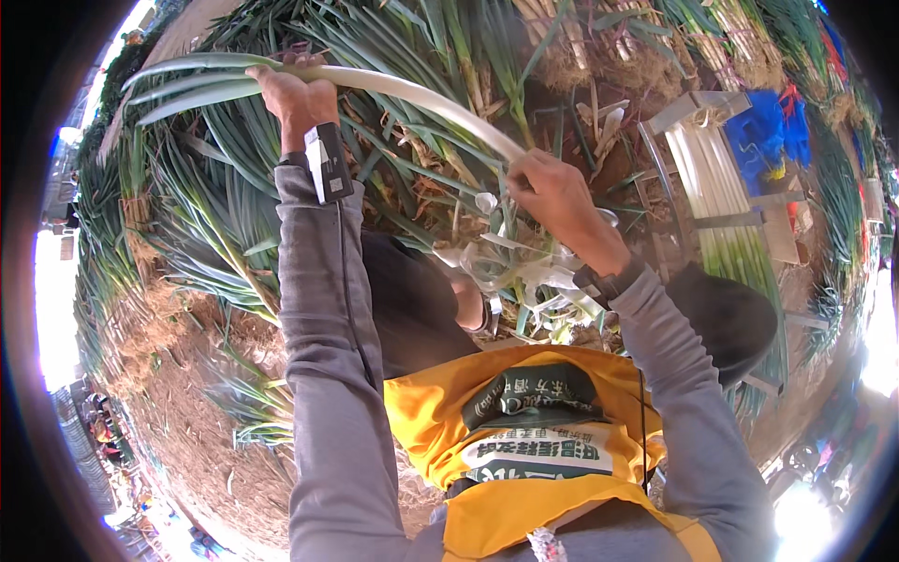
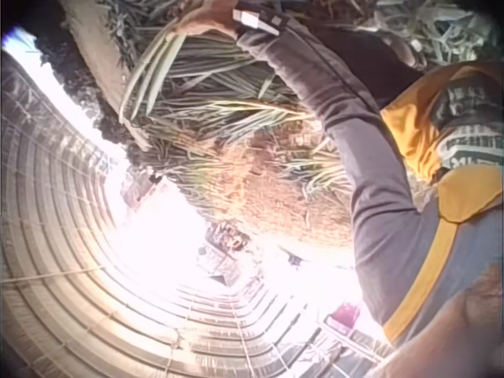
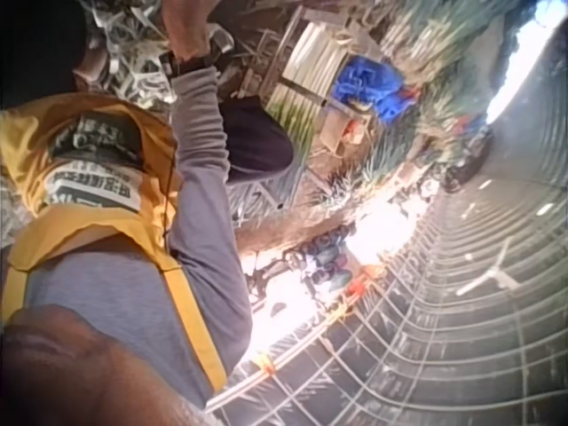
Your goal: Cleaning and trimming leeks by removing outer layers and roots.
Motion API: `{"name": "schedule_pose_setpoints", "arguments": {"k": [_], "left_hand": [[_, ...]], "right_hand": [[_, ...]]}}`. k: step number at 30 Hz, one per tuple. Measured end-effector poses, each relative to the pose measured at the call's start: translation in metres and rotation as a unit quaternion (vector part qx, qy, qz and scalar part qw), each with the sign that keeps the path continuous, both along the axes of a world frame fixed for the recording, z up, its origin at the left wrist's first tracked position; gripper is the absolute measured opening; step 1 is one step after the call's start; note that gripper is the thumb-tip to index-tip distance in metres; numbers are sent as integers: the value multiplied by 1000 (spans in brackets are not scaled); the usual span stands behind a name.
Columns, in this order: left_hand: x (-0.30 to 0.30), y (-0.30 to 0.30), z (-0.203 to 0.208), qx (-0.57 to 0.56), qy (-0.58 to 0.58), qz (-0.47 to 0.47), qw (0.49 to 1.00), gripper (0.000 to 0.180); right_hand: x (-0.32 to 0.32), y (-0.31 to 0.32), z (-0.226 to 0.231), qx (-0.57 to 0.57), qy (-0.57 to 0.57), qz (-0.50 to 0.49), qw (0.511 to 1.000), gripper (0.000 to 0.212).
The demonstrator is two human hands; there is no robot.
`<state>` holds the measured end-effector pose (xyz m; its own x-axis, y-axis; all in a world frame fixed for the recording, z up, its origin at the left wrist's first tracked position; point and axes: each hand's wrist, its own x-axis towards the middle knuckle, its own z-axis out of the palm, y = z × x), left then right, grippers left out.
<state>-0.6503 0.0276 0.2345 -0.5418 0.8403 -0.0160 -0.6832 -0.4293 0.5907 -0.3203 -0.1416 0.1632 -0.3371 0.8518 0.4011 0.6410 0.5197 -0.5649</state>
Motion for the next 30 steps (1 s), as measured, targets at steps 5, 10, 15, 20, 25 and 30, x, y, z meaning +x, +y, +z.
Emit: {"name": "schedule_pose_setpoints", "arguments": {"k": [5,10,15,20,25,30], "left_hand": [[7,-3,12,-89,-20,78,993,37],[4,0,7,-76,40,48,995,31],[25,5,16,-48,34,-39,998,26],[26,1,11,177,12,-270,946,23],[45,3,8,184,0,-254,950,21],[45,-4,13,181,33,-230,956,22]], "right_hand": [[-1,-4,15,181,3,-84,980,26],[-5,3,33,7,-50,-76,996,38],[4,1,28,-105,63,-80,989,30],[18,1,47,-329,227,11,916,29],[21,7,30,-289,197,81,934,25],[5,5,28,-326,155,87,929,22]]}}
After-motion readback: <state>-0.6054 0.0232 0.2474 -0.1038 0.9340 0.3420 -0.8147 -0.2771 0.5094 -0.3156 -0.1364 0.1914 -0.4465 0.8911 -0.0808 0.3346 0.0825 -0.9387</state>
